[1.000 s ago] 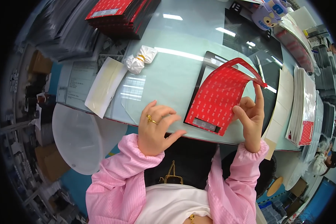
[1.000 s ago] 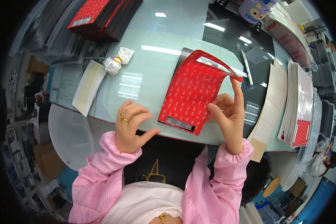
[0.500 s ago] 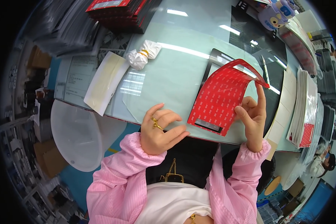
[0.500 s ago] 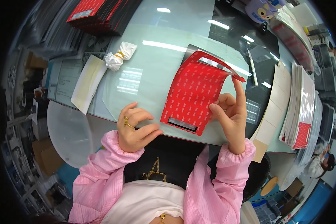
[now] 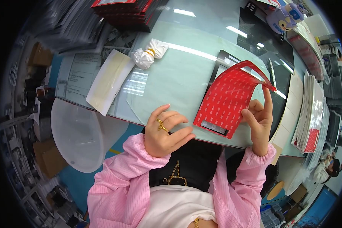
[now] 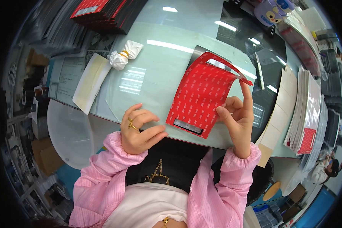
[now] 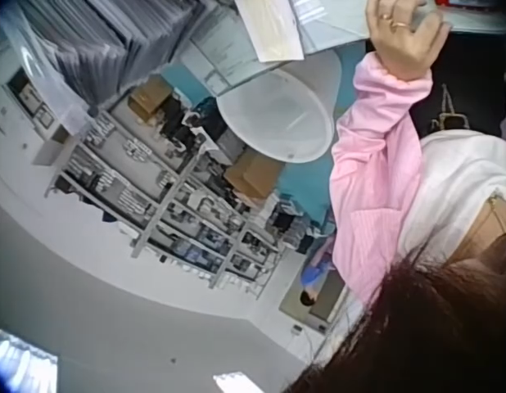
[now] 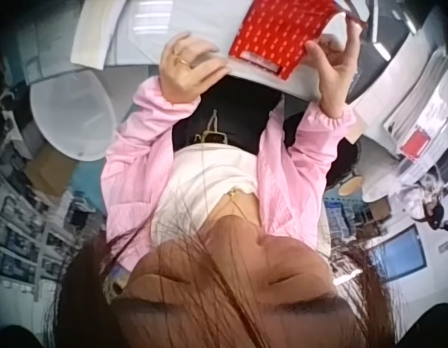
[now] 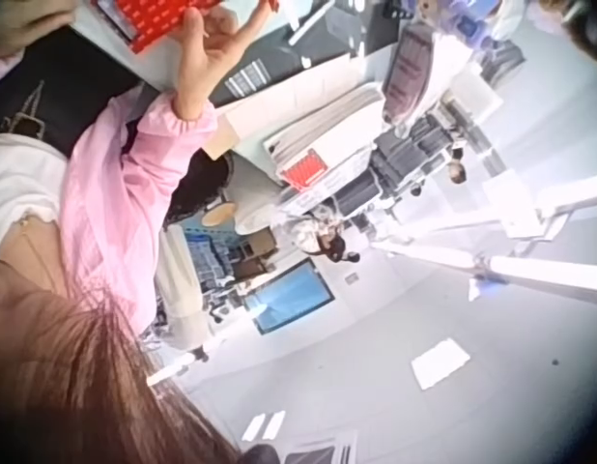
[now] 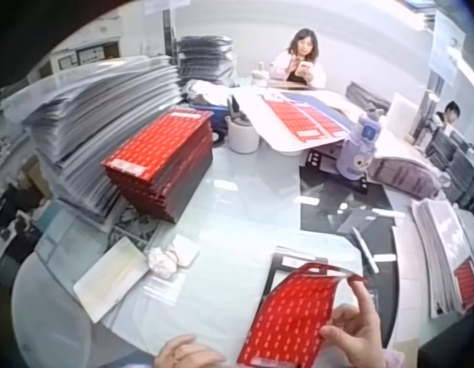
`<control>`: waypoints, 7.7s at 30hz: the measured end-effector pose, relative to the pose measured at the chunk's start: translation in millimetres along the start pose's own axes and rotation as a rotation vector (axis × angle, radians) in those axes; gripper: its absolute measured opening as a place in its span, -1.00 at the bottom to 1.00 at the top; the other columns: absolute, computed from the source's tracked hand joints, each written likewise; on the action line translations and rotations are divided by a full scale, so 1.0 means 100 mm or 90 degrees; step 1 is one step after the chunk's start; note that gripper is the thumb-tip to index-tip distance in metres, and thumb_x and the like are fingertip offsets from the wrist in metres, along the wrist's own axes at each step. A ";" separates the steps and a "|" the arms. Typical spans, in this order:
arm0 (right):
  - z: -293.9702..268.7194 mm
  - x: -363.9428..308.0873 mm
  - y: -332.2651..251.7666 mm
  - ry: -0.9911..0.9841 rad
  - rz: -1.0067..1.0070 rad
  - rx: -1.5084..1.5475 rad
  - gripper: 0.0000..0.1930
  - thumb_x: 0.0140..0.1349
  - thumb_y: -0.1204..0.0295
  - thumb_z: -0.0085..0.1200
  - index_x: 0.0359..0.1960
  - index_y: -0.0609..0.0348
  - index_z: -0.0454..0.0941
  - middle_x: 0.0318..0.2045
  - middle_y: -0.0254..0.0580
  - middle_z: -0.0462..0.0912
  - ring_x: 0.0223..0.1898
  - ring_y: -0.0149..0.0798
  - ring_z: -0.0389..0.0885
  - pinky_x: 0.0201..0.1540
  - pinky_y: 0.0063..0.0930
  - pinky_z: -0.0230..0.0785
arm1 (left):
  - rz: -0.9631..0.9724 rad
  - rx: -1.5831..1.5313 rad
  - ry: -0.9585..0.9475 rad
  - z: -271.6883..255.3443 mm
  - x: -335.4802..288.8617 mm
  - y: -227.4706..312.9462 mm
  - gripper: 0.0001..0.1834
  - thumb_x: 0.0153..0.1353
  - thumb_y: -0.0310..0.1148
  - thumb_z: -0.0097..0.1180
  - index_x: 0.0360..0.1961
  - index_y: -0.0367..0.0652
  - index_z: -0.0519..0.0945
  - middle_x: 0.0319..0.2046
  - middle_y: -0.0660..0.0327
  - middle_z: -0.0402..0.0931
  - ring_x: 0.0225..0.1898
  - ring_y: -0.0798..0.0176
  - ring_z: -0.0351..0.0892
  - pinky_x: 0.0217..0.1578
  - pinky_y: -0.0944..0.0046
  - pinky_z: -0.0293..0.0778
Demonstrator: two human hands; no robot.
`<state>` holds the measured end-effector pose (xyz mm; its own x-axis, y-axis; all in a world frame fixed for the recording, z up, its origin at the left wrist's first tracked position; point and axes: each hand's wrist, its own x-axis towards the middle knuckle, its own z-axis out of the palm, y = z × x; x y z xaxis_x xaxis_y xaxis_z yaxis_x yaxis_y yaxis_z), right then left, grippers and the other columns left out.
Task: Cleaning a rectangular electronic component frame and inserting it into a red patterned envelope.
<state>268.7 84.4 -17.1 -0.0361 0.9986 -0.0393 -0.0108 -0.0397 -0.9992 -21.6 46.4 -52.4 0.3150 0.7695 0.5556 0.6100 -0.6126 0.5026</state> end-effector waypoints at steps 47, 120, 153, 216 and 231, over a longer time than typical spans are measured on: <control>-0.07 -0.03 0.08 -0.026 -0.073 -0.042 -0.15 0.32 0.66 0.18 0.57 0.06 -0.02 -0.27 -0.21 0.60 -0.23 -0.41 0.67 -0.21 -0.50 0.66 | 0.014 0.037 -0.028 0.00 0.04 0.03 -0.69 -0.03 -0.28 0.50 -0.19 0.13 0.78 -0.09 0.35 0.60 -0.05 0.21 0.57 0.20 -0.04 0.41; 0.00 -0.04 0.00 0.026 -0.116 -0.110 -0.16 0.23 0.72 0.20 0.54 0.06 0.12 -0.32 -0.30 0.60 -0.26 -0.50 0.61 -0.30 -0.70 0.55 | 0.025 0.037 -0.090 0.19 0.12 0.35 -0.57 -0.09 -0.43 0.46 -0.09 0.03 0.79 -0.27 0.34 0.45 -0.20 0.23 0.44 0.01 0.03 0.32; -0.03 -0.06 -0.01 0.008 -0.107 -0.149 -0.16 0.23 0.72 0.20 0.53 0.12 0.09 0.15 -0.12 0.56 -0.21 -0.50 0.63 -0.28 -0.69 0.61 | 0.036 -0.014 -0.138 0.37 0.25 0.60 -0.57 -0.06 -0.42 0.44 -0.06 -0.04 0.76 -0.23 0.33 0.52 -0.18 0.20 0.47 -0.04 0.07 0.34; -0.02 -0.08 0.02 0.128 -0.414 -0.407 -0.31 0.08 0.74 0.26 0.33 0.30 0.43 -0.12 0.04 0.75 -0.25 -0.14 0.77 -0.16 -0.36 0.63 | 0.019 0.107 -0.216 0.41 0.31 0.82 -0.44 0.00 -0.27 0.40 0.11 0.04 0.65 -0.21 0.32 0.46 -0.16 0.22 0.48 0.08 -0.02 0.31; -0.05 -0.16 -0.03 0.095 -0.363 -0.440 -0.36 0.28 0.65 0.23 0.41 0.29 0.33 -0.10 0.02 0.71 -0.26 -0.26 0.76 -0.13 -0.39 0.60 | 0.055 -0.010 -0.219 0.38 0.16 0.70 -0.49 0.11 -0.27 0.34 0.13 -0.11 0.66 0.23 0.15 0.57 0.31 0.07 0.48 0.31 -0.02 0.33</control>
<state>274.2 68.9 -13.6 -0.0791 0.8561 0.5107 0.6159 0.4448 -0.6503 54.1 22.3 -33.6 0.5934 0.7283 0.3426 0.5593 -0.6792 0.4752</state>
